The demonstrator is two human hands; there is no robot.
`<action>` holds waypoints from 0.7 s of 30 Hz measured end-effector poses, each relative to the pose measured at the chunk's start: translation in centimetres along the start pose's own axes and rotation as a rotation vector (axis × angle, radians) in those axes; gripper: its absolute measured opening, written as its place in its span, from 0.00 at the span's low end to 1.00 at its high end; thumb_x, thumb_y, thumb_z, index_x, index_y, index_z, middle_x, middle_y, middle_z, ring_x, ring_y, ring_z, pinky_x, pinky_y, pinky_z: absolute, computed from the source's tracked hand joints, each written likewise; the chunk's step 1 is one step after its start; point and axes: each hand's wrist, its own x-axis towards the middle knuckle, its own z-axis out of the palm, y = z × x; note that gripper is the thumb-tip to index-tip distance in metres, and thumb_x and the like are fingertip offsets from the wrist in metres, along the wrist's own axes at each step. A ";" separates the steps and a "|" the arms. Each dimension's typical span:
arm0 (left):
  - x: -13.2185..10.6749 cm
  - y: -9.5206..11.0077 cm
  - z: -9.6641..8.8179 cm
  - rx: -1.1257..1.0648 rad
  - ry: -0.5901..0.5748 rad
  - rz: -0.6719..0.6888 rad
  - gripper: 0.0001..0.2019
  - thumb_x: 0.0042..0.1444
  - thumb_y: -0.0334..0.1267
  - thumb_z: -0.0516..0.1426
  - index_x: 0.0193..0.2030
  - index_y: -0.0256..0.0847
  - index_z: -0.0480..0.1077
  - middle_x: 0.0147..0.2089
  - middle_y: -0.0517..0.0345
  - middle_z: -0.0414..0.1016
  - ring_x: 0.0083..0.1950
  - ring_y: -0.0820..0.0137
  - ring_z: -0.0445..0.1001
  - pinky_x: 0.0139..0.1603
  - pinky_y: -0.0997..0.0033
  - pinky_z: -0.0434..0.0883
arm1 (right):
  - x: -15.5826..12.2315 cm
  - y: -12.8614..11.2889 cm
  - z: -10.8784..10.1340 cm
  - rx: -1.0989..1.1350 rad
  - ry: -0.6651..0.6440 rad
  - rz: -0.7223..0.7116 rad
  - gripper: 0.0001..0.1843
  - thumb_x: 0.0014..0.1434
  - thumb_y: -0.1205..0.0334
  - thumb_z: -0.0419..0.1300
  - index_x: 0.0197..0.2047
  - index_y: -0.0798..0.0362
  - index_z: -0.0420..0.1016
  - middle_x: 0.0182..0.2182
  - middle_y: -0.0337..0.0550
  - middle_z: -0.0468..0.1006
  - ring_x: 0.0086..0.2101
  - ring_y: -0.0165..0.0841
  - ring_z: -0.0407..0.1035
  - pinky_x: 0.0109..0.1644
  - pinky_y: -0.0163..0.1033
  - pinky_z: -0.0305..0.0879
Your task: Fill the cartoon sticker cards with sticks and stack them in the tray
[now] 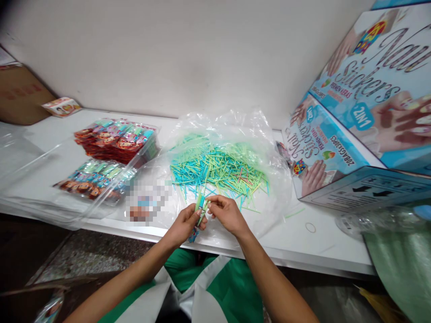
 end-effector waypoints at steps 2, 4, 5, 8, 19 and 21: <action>0.0 0.1 0.0 0.008 -0.001 0.006 0.14 0.56 0.47 0.52 0.37 0.37 0.61 0.29 0.59 0.68 0.26 0.75 0.68 0.31 0.74 0.65 | -0.1 0.1 0.1 0.012 0.011 -0.003 0.13 0.50 0.59 0.59 0.39 0.55 0.73 0.23 0.36 0.72 0.23 0.27 0.66 0.30 0.35 0.64; 0.0 0.0 0.0 0.023 0.001 0.011 0.14 0.56 0.47 0.52 0.38 0.37 0.61 0.29 0.59 0.67 0.26 0.75 0.68 0.31 0.74 0.65 | -0.2 0.0 0.2 0.019 0.016 -0.014 0.12 0.51 0.60 0.59 0.39 0.55 0.72 0.22 0.36 0.71 0.23 0.26 0.65 0.30 0.35 0.63; 0.0 0.0 0.0 0.030 0.005 0.013 0.14 0.56 0.47 0.51 0.38 0.37 0.61 0.29 0.60 0.67 0.26 0.75 0.68 0.30 0.74 0.65 | -0.2 0.0 0.3 0.021 0.018 -0.016 0.11 0.51 0.60 0.59 0.38 0.55 0.72 0.22 0.36 0.70 0.23 0.26 0.65 0.30 0.35 0.63; 0.0 -0.2 -0.1 0.047 0.009 0.013 0.14 0.56 0.48 0.51 0.38 0.37 0.61 0.28 0.60 0.67 0.26 0.75 0.68 0.30 0.74 0.65 | -0.2 -0.2 0.6 0.025 0.021 -0.013 0.10 0.50 0.60 0.59 0.37 0.55 0.72 0.21 0.35 0.70 0.23 0.27 0.65 0.29 0.34 0.63; -0.2 -0.4 -0.2 0.091 -0.007 0.031 0.14 0.57 0.48 0.50 0.37 0.37 0.61 0.28 0.61 0.67 0.26 0.75 0.68 0.30 0.74 0.64 | -0.1 0.3 0.9 -0.083 0.053 -0.032 0.13 0.53 0.54 0.58 0.36 0.55 0.70 0.25 0.38 0.71 0.27 0.29 0.66 0.27 0.33 0.63; -0.2 -0.3 0.0 0.083 -0.016 0.026 0.14 0.57 0.48 0.51 0.37 0.37 0.61 0.28 0.60 0.67 0.26 0.75 0.68 0.30 0.75 0.64 | 0.0 0.4 1.0 -0.104 0.053 -0.039 0.12 0.53 0.55 0.57 0.35 0.55 0.70 0.24 0.37 0.70 0.26 0.28 0.65 0.26 0.33 0.63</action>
